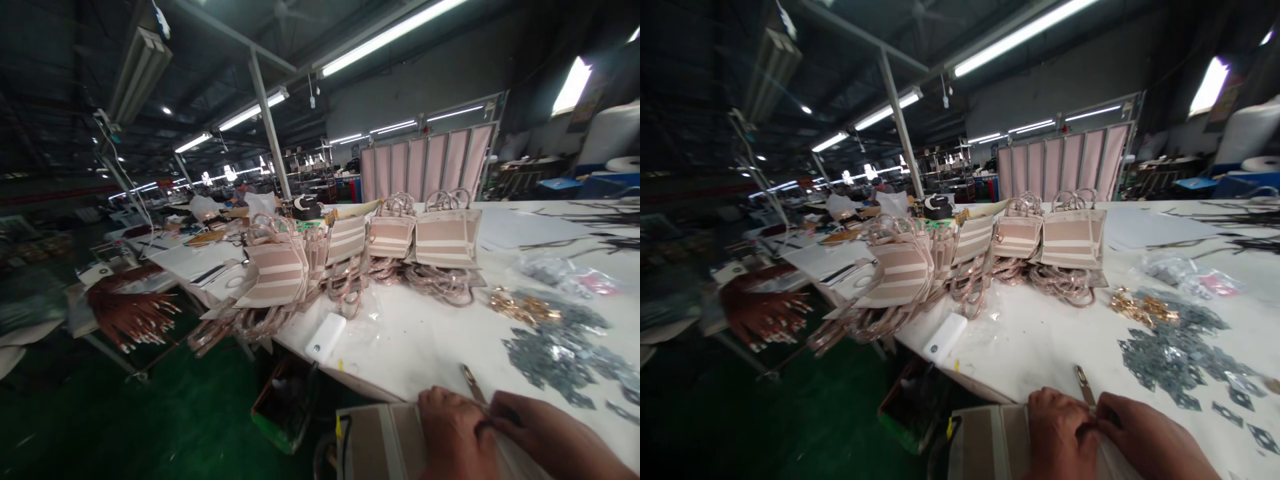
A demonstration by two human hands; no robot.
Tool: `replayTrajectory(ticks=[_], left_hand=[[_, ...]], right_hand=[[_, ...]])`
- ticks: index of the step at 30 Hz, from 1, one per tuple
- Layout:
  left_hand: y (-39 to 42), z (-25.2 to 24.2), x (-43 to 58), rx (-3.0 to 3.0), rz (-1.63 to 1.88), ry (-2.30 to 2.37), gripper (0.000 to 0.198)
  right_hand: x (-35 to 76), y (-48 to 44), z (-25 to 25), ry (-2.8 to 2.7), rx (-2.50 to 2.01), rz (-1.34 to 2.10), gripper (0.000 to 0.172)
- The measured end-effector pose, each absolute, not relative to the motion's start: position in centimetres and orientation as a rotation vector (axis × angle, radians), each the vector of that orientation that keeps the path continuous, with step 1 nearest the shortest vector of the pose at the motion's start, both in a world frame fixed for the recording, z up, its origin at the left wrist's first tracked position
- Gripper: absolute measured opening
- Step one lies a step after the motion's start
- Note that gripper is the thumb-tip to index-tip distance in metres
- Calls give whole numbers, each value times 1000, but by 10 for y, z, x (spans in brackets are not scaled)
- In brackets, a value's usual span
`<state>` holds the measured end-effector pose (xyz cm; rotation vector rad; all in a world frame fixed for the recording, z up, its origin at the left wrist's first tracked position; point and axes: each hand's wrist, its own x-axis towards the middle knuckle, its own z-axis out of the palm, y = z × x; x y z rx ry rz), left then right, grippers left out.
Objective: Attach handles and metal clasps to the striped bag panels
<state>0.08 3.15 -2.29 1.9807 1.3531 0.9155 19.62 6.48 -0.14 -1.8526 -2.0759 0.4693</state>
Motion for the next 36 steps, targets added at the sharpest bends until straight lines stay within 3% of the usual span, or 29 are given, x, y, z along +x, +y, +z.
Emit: replayTrajectory(ticks=[4, 10, 22, 29, 36], left_hand=[[35, -27, 1, 2006, 962, 1360, 19], [35, -33, 1, 2059, 1124, 1333, 4], [35, -24, 3, 2116, 1255, 1347, 16], [38, -4, -2, 2238, 1072, 1335, 17], [50, 15, -4, 2395, 860, 1322, 19]], right_hand=[[192, 65, 8, -2109, -1799, 700, 19], [201, 64, 4, -2073, -1726, 773, 20], [188, 51, 20, -2044, -1911, 584, 19], [185, 32, 21, -2092, -1861, 346, 25], [185, 31, 43, -2200, -1892, 391, 28]])
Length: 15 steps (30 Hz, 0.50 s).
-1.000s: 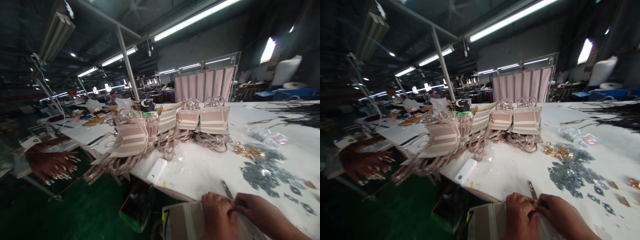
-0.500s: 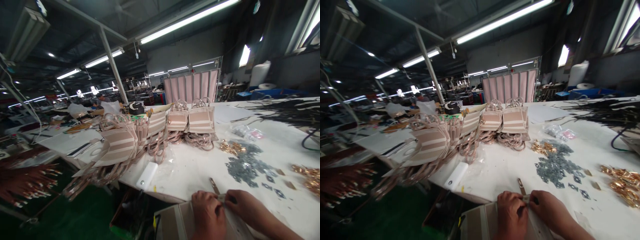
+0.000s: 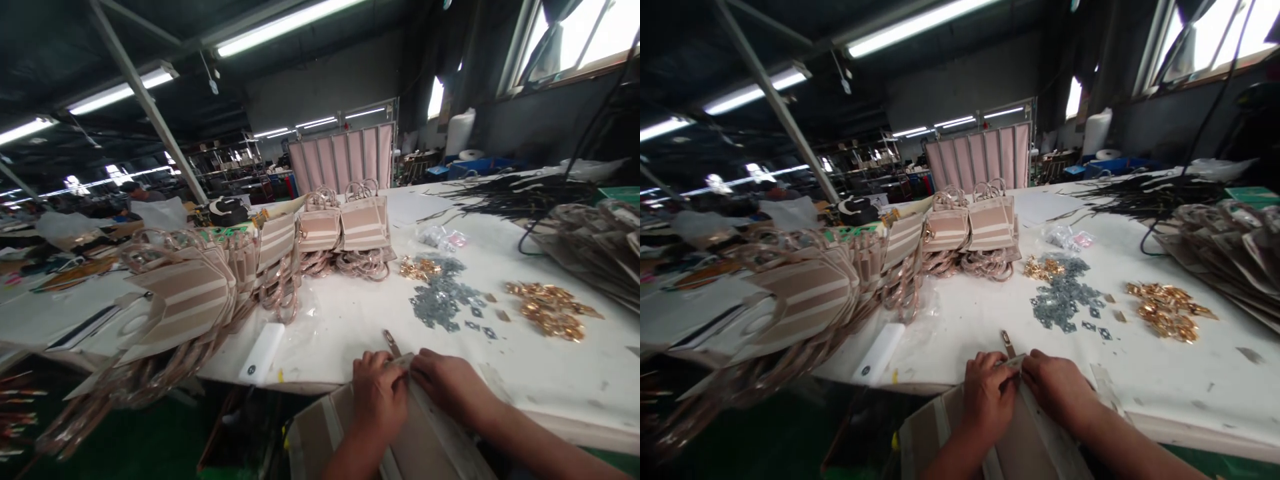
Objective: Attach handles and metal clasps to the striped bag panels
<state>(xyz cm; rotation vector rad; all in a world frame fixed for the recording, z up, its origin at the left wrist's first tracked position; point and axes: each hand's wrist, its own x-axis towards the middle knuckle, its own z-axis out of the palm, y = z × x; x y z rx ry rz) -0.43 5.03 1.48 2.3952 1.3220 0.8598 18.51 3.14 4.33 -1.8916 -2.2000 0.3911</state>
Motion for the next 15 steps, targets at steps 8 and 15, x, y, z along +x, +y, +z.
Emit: replayTrajectory(ticks=[8, 15], left_hand=[[81, 19, 1, 2449, 814, 1164, 19], [95, 14, 1, 2445, 783, 1137, 18]], right_hand=[[214, 45, 71, -2032, -1940, 547, 21], [324, 52, 75, -1603, -2391, 327, 33]])
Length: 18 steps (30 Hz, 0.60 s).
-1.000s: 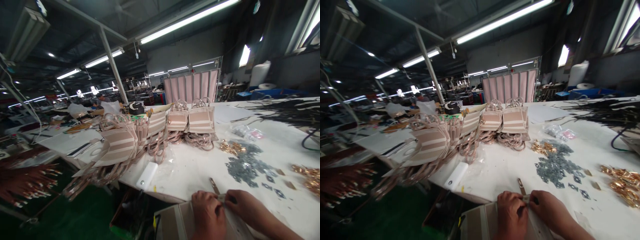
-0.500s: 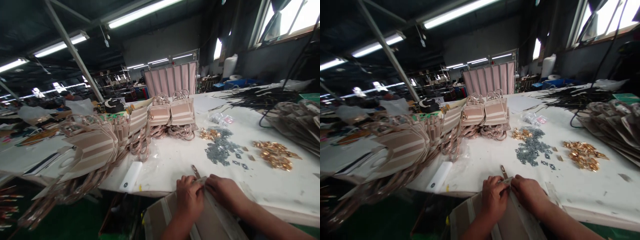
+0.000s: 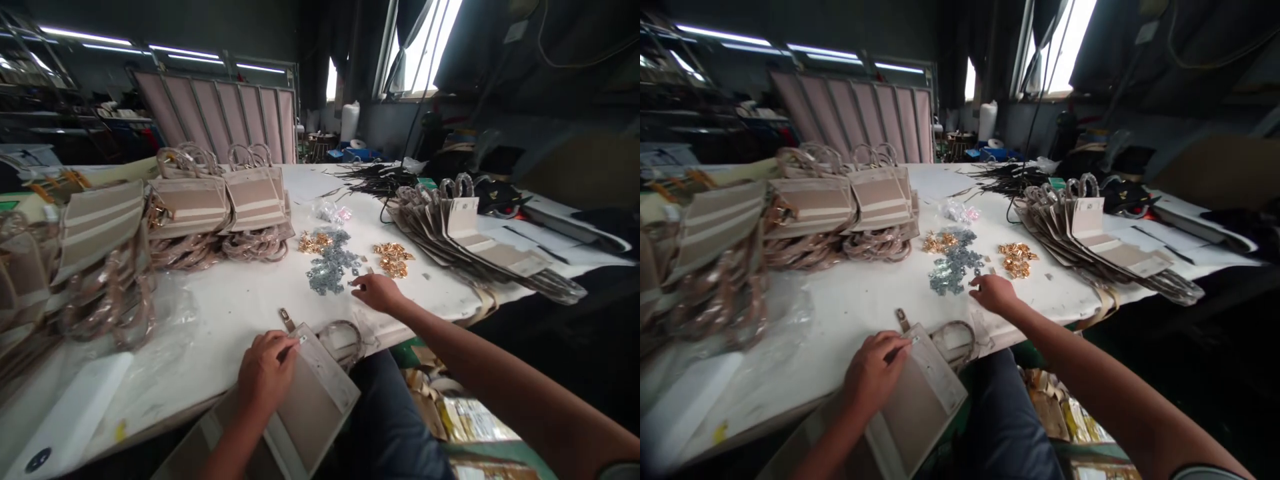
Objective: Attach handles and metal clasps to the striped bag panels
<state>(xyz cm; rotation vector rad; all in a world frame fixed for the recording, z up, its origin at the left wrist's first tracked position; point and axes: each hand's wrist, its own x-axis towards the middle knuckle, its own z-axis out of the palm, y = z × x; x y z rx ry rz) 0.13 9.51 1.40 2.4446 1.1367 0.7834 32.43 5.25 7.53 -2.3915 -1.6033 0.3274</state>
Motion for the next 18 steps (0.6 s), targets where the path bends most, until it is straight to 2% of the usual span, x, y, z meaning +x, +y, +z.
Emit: replayTrajectory(ticks=[2, 8, 18], left_hand=[[95, 14, 2, 2442, 760, 1151, 18], [89, 14, 2, 2454, 773, 1165, 16], [85, 15, 1, 2439, 819, 1159, 14]], right_hand=[[349, 54, 65, -1517, -2481, 335, 37], [360, 61, 43, -1466, -2558, 330, 35], [346, 58, 68, -1503, -2531, 166, 28]])
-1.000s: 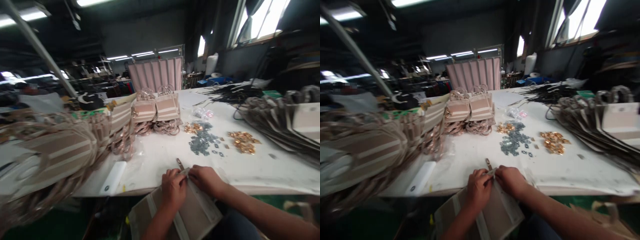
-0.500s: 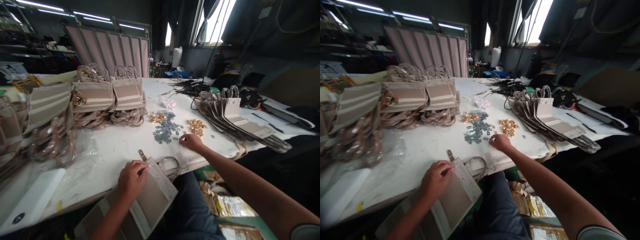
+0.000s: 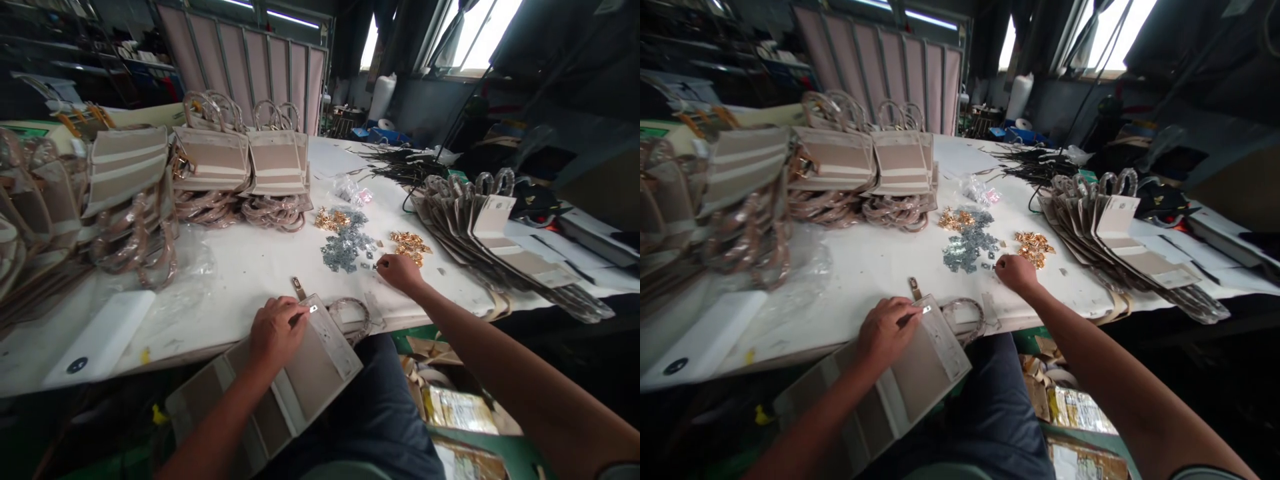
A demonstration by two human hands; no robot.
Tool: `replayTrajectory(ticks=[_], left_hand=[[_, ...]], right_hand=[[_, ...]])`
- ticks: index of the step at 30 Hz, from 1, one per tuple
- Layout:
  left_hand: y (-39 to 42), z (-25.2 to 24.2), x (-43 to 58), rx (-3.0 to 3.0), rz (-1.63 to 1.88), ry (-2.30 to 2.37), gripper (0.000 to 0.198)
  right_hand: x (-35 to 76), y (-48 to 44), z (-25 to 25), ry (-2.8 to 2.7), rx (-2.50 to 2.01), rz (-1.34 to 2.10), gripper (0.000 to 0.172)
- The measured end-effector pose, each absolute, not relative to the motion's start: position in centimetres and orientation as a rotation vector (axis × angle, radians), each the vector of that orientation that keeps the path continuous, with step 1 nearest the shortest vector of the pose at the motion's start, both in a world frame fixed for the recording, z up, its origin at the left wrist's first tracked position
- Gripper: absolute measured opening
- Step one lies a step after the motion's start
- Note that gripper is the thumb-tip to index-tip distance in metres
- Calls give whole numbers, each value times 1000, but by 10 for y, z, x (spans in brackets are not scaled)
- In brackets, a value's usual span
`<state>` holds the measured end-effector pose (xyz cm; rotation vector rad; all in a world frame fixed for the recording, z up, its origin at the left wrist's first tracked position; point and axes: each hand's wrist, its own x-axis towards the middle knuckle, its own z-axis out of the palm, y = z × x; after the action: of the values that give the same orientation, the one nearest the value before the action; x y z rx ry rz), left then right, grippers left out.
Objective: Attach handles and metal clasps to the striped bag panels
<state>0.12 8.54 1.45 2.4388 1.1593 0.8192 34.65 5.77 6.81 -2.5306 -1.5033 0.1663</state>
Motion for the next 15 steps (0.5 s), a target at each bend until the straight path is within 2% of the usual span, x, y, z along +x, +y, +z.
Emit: replayTrajectory(ticks=[3, 8, 15], left_hand=[[86, 12, 1, 2455, 827, 1151, 14], [85, 10, 1, 2458, 818, 1166, 13], [82, 11, 1, 2443, 833, 1187, 11]], right_hand=[[315, 40, 81, -1571, -2241, 331, 22], [234, 5, 80, -1590, -1829, 959, 18], [200, -8, 49, -1537, -1880, 1000, 28]])
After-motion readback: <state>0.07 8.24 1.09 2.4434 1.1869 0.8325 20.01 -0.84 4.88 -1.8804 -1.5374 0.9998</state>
